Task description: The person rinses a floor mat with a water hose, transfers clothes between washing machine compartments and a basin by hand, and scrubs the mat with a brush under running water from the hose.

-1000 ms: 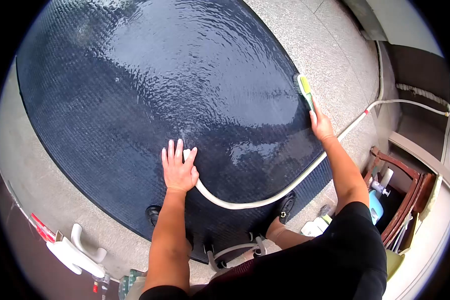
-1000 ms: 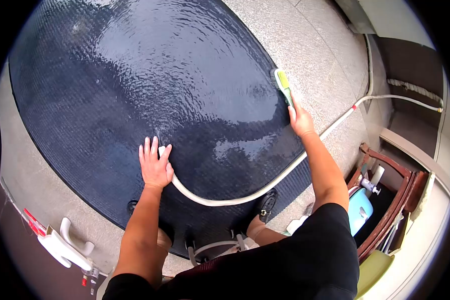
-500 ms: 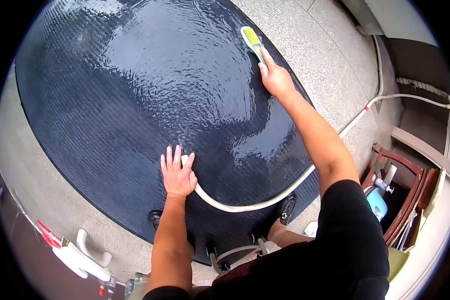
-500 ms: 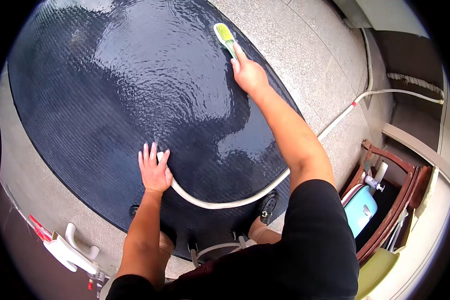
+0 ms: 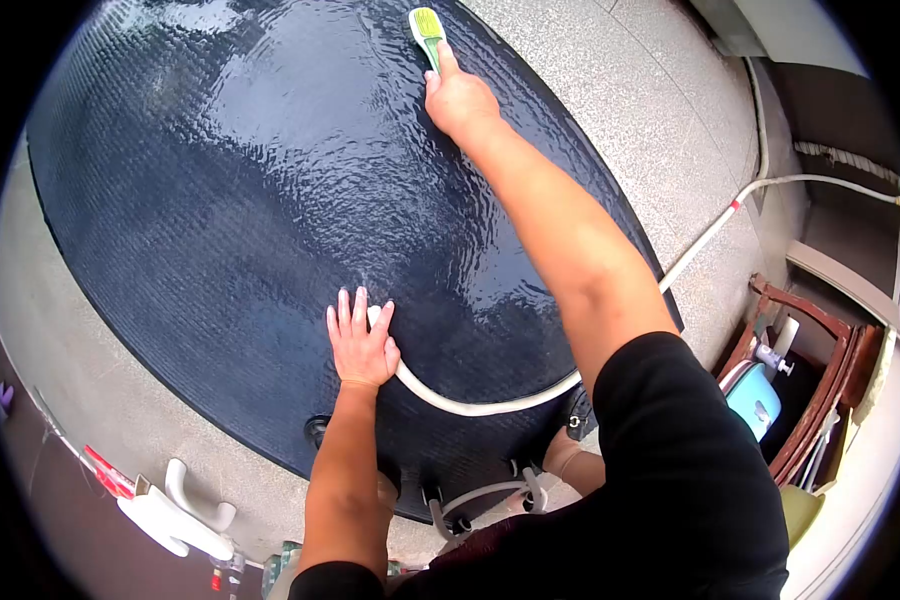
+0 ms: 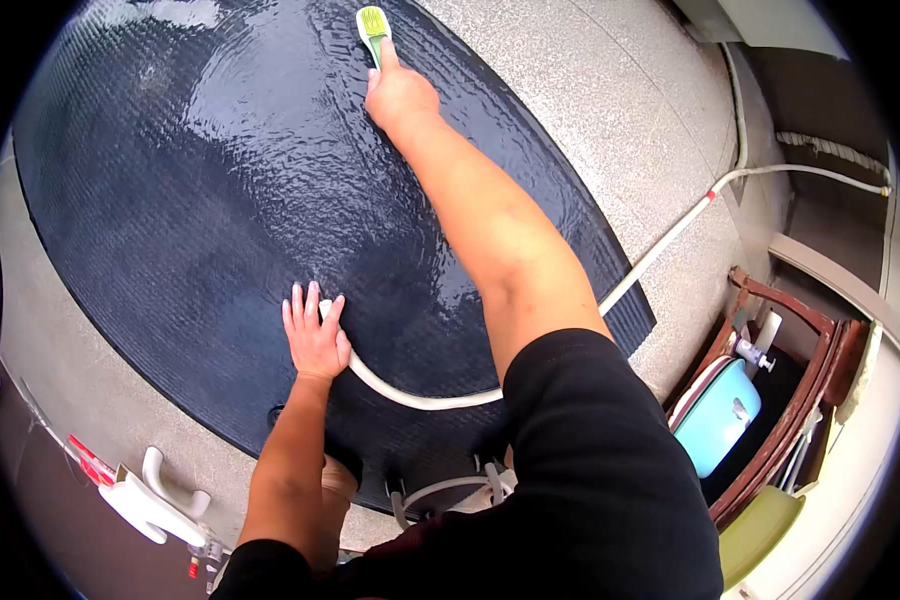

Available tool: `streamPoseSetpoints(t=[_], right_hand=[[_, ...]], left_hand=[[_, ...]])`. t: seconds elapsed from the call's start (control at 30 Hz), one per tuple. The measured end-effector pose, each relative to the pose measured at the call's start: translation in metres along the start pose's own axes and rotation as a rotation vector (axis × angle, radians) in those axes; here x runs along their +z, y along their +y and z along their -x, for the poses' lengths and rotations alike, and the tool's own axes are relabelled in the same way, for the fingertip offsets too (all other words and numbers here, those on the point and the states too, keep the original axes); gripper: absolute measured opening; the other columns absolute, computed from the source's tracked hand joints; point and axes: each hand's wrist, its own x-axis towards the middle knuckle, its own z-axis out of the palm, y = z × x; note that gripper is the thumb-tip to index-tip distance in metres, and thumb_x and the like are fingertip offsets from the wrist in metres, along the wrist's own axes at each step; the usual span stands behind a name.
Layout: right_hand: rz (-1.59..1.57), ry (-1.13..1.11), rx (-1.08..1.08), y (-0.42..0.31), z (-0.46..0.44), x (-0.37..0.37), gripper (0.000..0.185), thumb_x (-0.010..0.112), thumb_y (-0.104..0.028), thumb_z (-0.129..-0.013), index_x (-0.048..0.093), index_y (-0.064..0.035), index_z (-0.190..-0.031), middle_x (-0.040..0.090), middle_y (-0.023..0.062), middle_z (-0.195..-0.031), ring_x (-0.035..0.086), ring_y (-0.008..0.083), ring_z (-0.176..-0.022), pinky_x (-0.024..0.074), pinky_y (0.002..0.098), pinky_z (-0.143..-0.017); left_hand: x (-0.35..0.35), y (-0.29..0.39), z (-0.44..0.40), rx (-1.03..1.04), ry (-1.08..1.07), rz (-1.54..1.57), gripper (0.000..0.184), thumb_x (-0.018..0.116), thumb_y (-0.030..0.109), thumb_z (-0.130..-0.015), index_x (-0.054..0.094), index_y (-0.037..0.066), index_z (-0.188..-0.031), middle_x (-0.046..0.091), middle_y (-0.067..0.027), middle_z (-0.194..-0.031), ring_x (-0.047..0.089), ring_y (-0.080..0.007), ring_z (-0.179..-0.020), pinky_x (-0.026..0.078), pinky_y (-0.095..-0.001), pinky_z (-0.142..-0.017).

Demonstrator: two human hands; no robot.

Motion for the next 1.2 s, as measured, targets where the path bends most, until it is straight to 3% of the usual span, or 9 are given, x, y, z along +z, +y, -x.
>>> streamPoseSetpoints(t=[0.23, 0.37, 0.47, 0.57, 0.7, 0.8, 1.03, 1.13, 1.2], right_hand=[[0.015, -0.21, 0.211, 0.08, 0.246, 0.031, 0.061, 0.042, -0.03, -0.097, 0.014, -0.0215, -0.15, 0.066, 0.0231, -0.085, 0.065, 0.0396, -0.077, 0.0497, 0.0508, -0.071], [0.021, -0.255, 0.263, 0.089, 0.293, 0.046, 0.064, 0.041, -0.031, -0.097, 0.008, -0.0227, -0.151, 0.066, 0.0232, -0.086, 0.065, 0.0389, -0.078, 0.0501, 0.0505, -0.073], [0.035, -0.251, 0.192, 0.099, 0.284, 0.036, 0.059, 0.038, -0.033, -0.097, 0.013, -0.0233, -0.15, 0.066, 0.0232, -0.093, 0.065, 0.0387, -0.086, 0.049, 0.05, -0.079], [-0.004, -0.221, 0.21, 0.093, 0.285, 0.035, 0.059, 0.038, -0.033, -0.097, 0.015, -0.0215, -0.15, 0.065, 0.0238, -0.103, 0.063, 0.039, -0.094, 0.0475, 0.0491, -0.084], [-0.061, -0.237, 0.288, 0.073, 0.312, 0.043, 0.058, 0.038, -0.033, -0.097, 0.018, -0.0211, -0.149, 0.063, 0.0242, -0.109, 0.062, 0.0396, -0.099, 0.0463, 0.0482, -0.088], [-0.245, -0.328, 0.329, 0.064, 0.358, 0.051, 0.056, 0.04, -0.034, -0.096, 0.026, -0.0177, -0.148, 0.059, 0.0234, -0.12, 0.057, 0.0394, -0.11, 0.0435, 0.0443, -0.095], [-0.349, -0.066, 0.162, 0.063, 0.441, 0.061, 0.054, 0.046, -0.035, -0.094, 0.035, -0.0161, -0.143, 0.062, 0.0265, -0.109, 0.059, 0.0435, -0.102, 0.0445, 0.0481, -0.09], [-0.424, 0.018, 0.127, 0.042, 0.436, 0.037, 0.054, 0.046, -0.035, -0.094, 0.036, -0.0162, -0.143, 0.063, 0.0268, -0.107, 0.06, 0.0432, -0.101, 0.0448, 0.0474, -0.09], [-0.627, -0.075, 0.201, 0.026, 0.438, 0.015, 0.055, 0.049, -0.032, -0.094, 0.034, -0.0159, -0.144, 0.065, 0.0198, -0.095, 0.064, 0.0316, -0.07, 0.0513, 0.0415, -0.065]], left_hand=[[-0.008, 0.004, -0.003, -0.024, -0.013, 0.049, 0.059, 0.067, 0.03, -0.067, 0.056, 0.02, -0.124, 0.036, -0.0162, -0.144, 0.026, -0.0415, -0.137, 0.02, -0.0586, -0.11], [-0.013, 0.008, 0.0, -0.015, -0.006, -0.007, 0.069, 0.069, 0.033, -0.068, 0.048, 0.021, -0.133, 0.03, -0.0139, -0.149, 0.024, -0.0378, -0.139, 0.019, -0.0568, -0.112], [-0.017, 0.035, 0.009, -0.301, -0.048, -0.109, 0.083, 0.069, 0.033, -0.074, 0.031, 0.014, -0.146, 0.024, -0.0126, -0.153, 0.022, -0.0325, -0.141, 0.018, -0.0564, -0.112], [-0.034, 0.093, 0.022, -0.967, 0.067, 0.184, 0.075, 0.07, 0.03, -0.076, 0.037, 0.01, -0.14, 0.04, -0.018, -0.141, 0.038, -0.0353, -0.131, 0.036, -0.0474, -0.104], [0.012, 0.104, 0.072, -1.233, -0.161, 0.397, 0.05, 0.067, 0.029, -0.078, 0.046, 0.002, -0.114, 0.059, -0.0225, -0.112, 0.059, -0.0396, -0.104, 0.046, -0.0457, -0.091], [0.003, 0.108, 0.087, -1.403, -0.01, 0.516, 0.044, 0.062, 0.026, -0.08, 0.043, -0.002, -0.108, 0.062, -0.0261, -0.107, 0.061, -0.0425, -0.098, 0.047, -0.0468, -0.088], [-0.07, 0.093, 0.079, -1.106, -0.077, 0.506, 0.047, 0.056, 0.028, -0.085, 0.041, -0.007, -0.113, 0.062, -0.029, -0.104, 0.061, -0.0418, -0.101, 0.045, -0.0451, -0.092], [-0.11, 0.07, 0.053, -1.122, -0.067, 0.685, 0.049, 0.058, 0.023, -0.084, 0.038, -0.007, -0.117, 0.063, -0.026, -0.103, 0.067, -0.0359, -0.087, 0.055, -0.0405, -0.071], [-0.16, 0.071, 0.042, -1.13, -0.107, 0.766, 0.049, 0.058, 0.019, -0.084, 0.035, -0.006, -0.119, 0.064, -0.0236, -0.101, 0.069, -0.0312, -0.075, 0.057, -0.0357, -0.055]])
